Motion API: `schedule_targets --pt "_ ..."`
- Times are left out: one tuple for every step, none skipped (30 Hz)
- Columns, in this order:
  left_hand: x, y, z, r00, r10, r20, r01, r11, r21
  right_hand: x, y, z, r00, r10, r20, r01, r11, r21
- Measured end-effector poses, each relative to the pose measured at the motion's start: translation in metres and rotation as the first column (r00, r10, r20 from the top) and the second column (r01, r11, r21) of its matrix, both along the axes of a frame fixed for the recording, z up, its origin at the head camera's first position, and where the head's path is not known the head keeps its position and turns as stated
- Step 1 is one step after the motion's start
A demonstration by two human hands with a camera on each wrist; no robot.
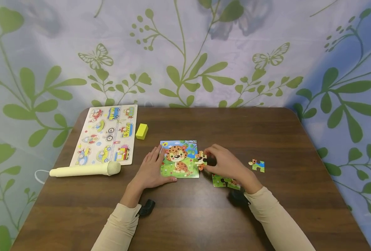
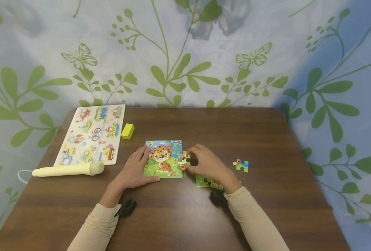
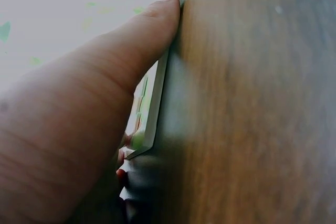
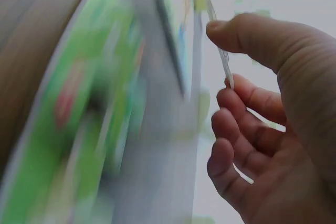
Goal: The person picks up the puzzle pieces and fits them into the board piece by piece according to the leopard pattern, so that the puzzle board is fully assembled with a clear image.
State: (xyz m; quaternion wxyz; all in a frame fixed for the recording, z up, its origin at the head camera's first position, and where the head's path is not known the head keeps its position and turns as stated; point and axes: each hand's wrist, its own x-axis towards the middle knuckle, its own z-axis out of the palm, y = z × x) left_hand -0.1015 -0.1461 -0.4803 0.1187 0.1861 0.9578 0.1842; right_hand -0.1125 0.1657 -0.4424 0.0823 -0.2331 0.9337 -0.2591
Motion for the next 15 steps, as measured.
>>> schedule_targets --pt "0.0 0.0 0.0 1.0 0.002 0.002 -0.002 1.0 -0.001 -0.002 -0.011 0.001 1.0 0.013 -0.006 -0.013 1.0 -0.003" --pt "0.0 0.0 0.0 1.0 0.003 0.004 -0.003 1.0 -0.001 -0.005 -0.022 0.001 1.0 0.023 -0.009 -0.023 1.0 -0.003" --pt "0.001 0.0 0.0 1.0 0.003 0.005 -0.003 1.0 0.002 -0.007 -0.032 0.0 0.999 0.033 -0.014 -0.033 0.999 -0.001" --pt "0.001 0.001 0.0 1.0 0.001 0.002 -0.001 1.0 0.009 -0.009 -0.042 0.0 0.999 0.043 -0.015 -0.043 0.999 0.002" --pt "0.001 0.001 -0.001 1.0 -0.001 0.0 0.001 1.0 0.011 -0.011 -0.05 0.0 0.999 0.05 -0.018 -0.05 0.999 0.006" --pt "0.001 0.001 0.0 1.0 -0.001 0.004 0.001 1.0 0.011 -0.013 -0.057 -0.001 0.998 0.054 -0.016 -0.054 0.999 0.009" --pt "0.001 0.001 -0.001 1.0 -0.002 0.009 0.002 1.0 0.008 -0.015 -0.063 -0.001 0.998 0.055 -0.018 -0.055 0.998 0.015" --pt "0.001 0.001 -0.001 1.0 -0.003 0.012 0.003 1.0 0.007 -0.016 -0.068 -0.001 0.998 0.053 -0.018 -0.053 0.998 0.02" --pt "0.001 0.001 -0.001 1.0 -0.004 0.012 0.004 1.0 0.009 -0.018 -0.072 -0.001 0.999 0.048 -0.015 -0.048 0.999 0.023" --pt "0.001 0.001 -0.001 1.0 -0.004 0.012 0.004 1.0 0.01 -0.019 -0.076 -0.002 0.999 0.042 -0.017 -0.041 0.999 0.031" --pt "0.001 0.001 -0.001 1.0 -0.002 0.013 0.002 1.0 0.006 -0.02 -0.078 -0.003 0.999 0.035 -0.014 -0.034 0.999 0.039" --pt "0.001 0.0 -0.001 1.0 -0.001 0.011 0.001 1.0 0.008 -0.021 -0.081 -0.004 1.0 0.029 -0.01 -0.028 0.998 0.053" --pt "0.0 0.0 -0.001 1.0 0.001 0.009 -0.001 1.0 0.004 -0.022 -0.082 -0.005 1.0 0.024 -0.003 -0.024 0.998 0.063" --pt "0.0 -0.001 -0.001 1.0 0.002 0.006 -0.002 1.0 0.003 -0.023 -0.084 -0.006 1.0 0.021 0.005 -0.021 0.997 0.077" --pt "0.0 -0.001 -0.001 1.0 0.002 0.003 -0.002 1.0 0.005 -0.024 -0.085 -0.007 1.0 0.017 0.012 -0.018 0.996 0.091"
